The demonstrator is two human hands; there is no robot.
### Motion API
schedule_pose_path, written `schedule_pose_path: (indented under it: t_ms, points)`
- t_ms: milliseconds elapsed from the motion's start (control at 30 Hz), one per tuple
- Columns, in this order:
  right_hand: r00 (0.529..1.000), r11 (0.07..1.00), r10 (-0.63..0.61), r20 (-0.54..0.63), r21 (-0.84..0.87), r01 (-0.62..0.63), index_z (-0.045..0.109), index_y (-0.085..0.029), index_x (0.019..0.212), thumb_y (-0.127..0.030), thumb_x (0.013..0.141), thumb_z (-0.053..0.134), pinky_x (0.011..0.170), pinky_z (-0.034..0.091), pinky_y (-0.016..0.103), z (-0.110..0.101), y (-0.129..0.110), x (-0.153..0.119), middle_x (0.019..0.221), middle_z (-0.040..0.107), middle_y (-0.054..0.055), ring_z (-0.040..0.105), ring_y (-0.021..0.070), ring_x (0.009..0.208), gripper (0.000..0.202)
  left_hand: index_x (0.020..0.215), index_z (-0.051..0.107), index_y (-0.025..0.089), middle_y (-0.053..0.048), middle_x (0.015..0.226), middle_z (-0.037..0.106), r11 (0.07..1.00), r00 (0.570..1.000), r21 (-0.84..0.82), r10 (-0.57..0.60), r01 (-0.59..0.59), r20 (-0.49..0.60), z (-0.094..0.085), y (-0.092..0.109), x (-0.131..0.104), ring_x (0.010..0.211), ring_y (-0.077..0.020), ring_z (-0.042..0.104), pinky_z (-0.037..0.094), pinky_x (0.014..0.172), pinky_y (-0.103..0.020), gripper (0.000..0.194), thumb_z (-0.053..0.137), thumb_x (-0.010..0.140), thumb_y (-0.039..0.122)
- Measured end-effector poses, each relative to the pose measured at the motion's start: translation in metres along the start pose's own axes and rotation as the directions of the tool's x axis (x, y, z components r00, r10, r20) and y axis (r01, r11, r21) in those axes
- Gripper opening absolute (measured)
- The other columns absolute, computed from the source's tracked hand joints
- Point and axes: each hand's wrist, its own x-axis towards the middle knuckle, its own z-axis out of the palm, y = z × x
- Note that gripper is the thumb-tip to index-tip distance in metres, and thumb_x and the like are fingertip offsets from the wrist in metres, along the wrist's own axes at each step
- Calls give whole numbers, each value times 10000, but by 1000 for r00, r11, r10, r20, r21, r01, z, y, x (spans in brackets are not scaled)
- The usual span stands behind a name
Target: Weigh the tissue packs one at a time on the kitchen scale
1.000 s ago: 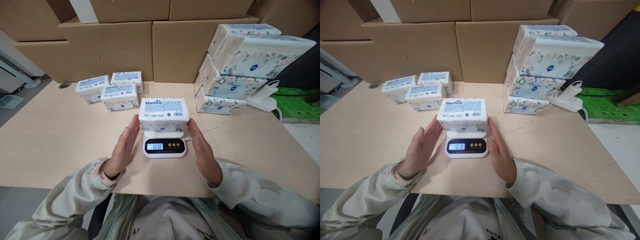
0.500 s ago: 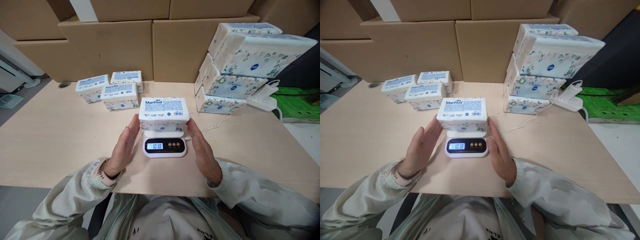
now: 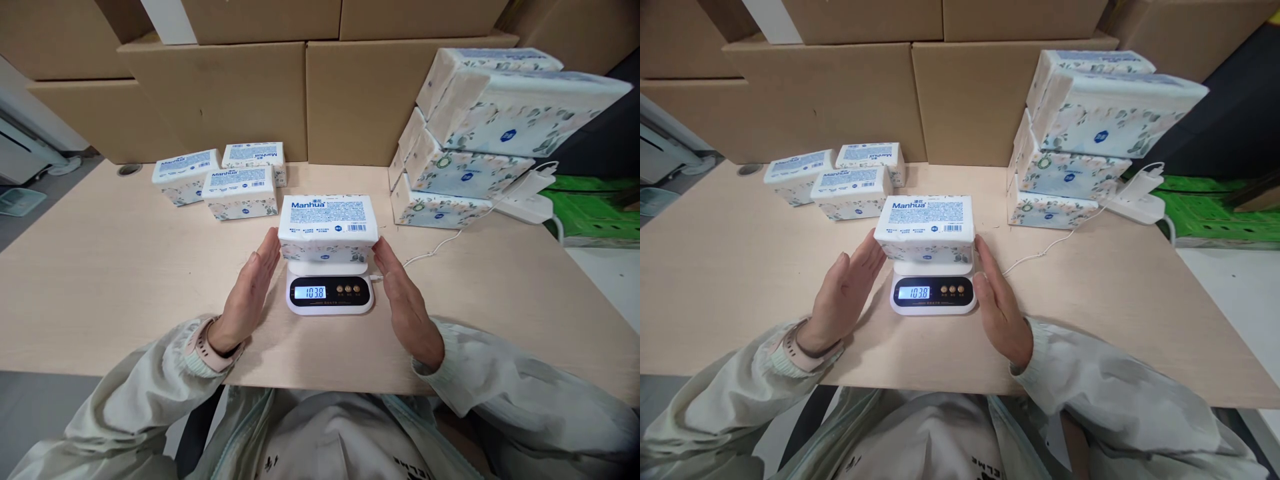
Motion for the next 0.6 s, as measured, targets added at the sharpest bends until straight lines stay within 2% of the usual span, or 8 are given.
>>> schedule_pose_path:
  t_ms: [167, 333, 400, 467, 533, 600]
  points:
    - [999, 999, 37, -41, 8, -36, 328, -393, 1726, -607, 1111, 474, 1457, 178, 508, -2, -1, 7, 1824, 302, -86, 261, 244, 1725, 667, 1725, 378, 271, 33, 1835, 243, 1000, 1000, -16, 15, -15, -4, 0, 0, 6, 1743, -257, 141, 83, 1462, -463, 725, 374, 1105, 647]
    - [992, 996, 92, -81, 7, -92, 354, -368, 1723, -688, 1068, 504, 1451, 171, 542, -2, -11, 27, 1826, 315, -49, 276, 278, 1720, 744, 1701, 424, 293, 32, 1822, 282, 999, 999, -14, 47, -46, 19, 2, 2, 19, 1744, -264, 135, 80, 1460, -483, 673, 408, 1109, 614]
    - [993, 994, 105, -47, -11, -105, 364, -386, 1717, -716, 1051, 511, 1443, 197, 555, 0, -17, 35, 1813, 355, -46, 297, 289, 1712, 757, 1683, 457, 291, 26, 1812, 316, 996, 994, -8, 90, -89, 56, 4, 4, 22, 1740, -266, 161, 107, 1458, -475, 648, 413, 1115, 599]
    - [995, 995, 96, 41, -2, -96, 363, -413, 1710, -702, 1059, 505, 1423, 271, 563, 3, -27, 43, 1784, 420, -46, 349, 289, 1691, 727, 1657, 500, 299, 29, 1800, 347, 992, 989, 16, 127, -129, 79, 7, 7, 25, 1737, -277, 172, 128, 1456, -482, 609, 438, 1117, 574]
    - [990, 998, 60, 126, 27, -64, 376, -424, 1699, -671, 1074, 498, 1384, 366, 566, 7, -40, 54, 1744, 489, -37, 424, 291, 1651, 683, 1624, 543, 317, 40, 1781, 389, 981, 981, 63, 176, -182, 87, 9, 15, 29, 1738, -289, 164, 151, 1454, -500, 572, 487, 1108, 557]
    - [987, 999, 8, 163, 36, -14, 398, -410, 1683, -659, 1077, 503, 1348, 426, 563, 12, -54, 73, 1719, 526, -17, 487, 298, 1608, 664, 1580, 586, 331, 58, 1762, 422, 953, 957, 111, 271, -282, 105, 8, 29, 40, 1733, -306, 182, 200, 1446, -518, 538, 535, 1092, 552]
